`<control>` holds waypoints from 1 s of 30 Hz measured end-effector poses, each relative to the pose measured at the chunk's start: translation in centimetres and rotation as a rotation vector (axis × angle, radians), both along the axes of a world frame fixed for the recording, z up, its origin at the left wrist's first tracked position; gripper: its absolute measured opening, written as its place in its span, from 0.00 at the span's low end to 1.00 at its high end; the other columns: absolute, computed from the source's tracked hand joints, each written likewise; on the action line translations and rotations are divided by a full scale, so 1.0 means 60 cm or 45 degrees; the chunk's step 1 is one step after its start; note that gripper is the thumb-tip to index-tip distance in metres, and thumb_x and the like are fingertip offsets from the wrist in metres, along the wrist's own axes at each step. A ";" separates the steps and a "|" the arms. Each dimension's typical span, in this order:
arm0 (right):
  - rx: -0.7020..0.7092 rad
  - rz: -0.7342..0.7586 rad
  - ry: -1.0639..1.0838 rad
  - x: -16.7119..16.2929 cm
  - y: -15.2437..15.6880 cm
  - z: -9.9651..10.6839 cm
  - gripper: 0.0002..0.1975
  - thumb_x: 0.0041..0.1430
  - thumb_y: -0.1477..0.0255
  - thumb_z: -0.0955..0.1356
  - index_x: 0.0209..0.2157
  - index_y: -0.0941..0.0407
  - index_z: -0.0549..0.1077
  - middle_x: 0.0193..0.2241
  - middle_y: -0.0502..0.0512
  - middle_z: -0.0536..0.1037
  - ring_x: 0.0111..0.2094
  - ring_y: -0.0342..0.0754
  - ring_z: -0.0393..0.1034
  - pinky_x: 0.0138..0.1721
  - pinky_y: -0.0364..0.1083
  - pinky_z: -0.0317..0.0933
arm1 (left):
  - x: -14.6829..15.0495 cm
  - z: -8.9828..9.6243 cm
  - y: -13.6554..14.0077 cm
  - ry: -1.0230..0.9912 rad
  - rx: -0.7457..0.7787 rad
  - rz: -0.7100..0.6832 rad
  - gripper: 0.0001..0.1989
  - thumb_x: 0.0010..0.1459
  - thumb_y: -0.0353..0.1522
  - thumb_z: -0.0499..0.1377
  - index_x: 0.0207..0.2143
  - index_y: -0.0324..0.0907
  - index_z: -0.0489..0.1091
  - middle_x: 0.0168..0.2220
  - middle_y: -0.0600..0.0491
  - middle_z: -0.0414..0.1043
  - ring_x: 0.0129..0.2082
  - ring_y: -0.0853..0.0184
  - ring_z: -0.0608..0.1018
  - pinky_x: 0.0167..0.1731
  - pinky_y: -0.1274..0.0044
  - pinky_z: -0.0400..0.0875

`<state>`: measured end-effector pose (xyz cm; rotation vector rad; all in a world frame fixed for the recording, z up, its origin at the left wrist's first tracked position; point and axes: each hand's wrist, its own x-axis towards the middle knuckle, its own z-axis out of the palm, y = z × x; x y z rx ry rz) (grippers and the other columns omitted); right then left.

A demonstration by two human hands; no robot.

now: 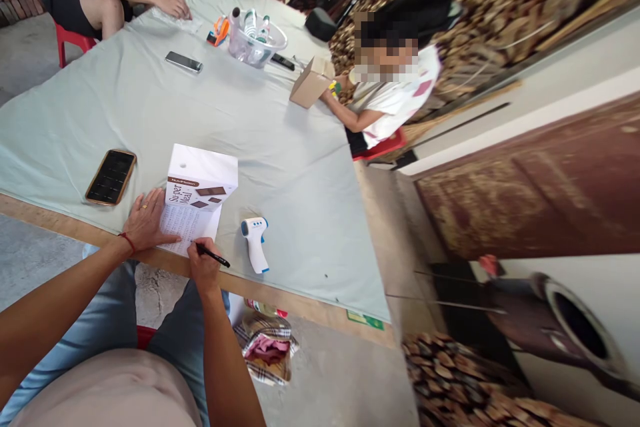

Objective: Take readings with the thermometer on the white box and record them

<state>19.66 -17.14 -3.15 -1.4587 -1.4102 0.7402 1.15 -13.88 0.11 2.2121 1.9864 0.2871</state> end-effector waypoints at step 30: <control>0.184 -0.067 -0.035 0.049 0.027 0.009 0.11 0.57 0.66 0.64 0.36 0.56 0.73 0.32 0.54 0.75 0.32 0.47 0.68 0.38 0.48 0.65 | -0.005 -0.001 0.002 0.011 0.023 0.009 0.59 0.45 0.58 0.62 0.68 0.30 0.47 0.68 0.32 0.50 0.69 0.48 0.53 0.67 0.58 0.42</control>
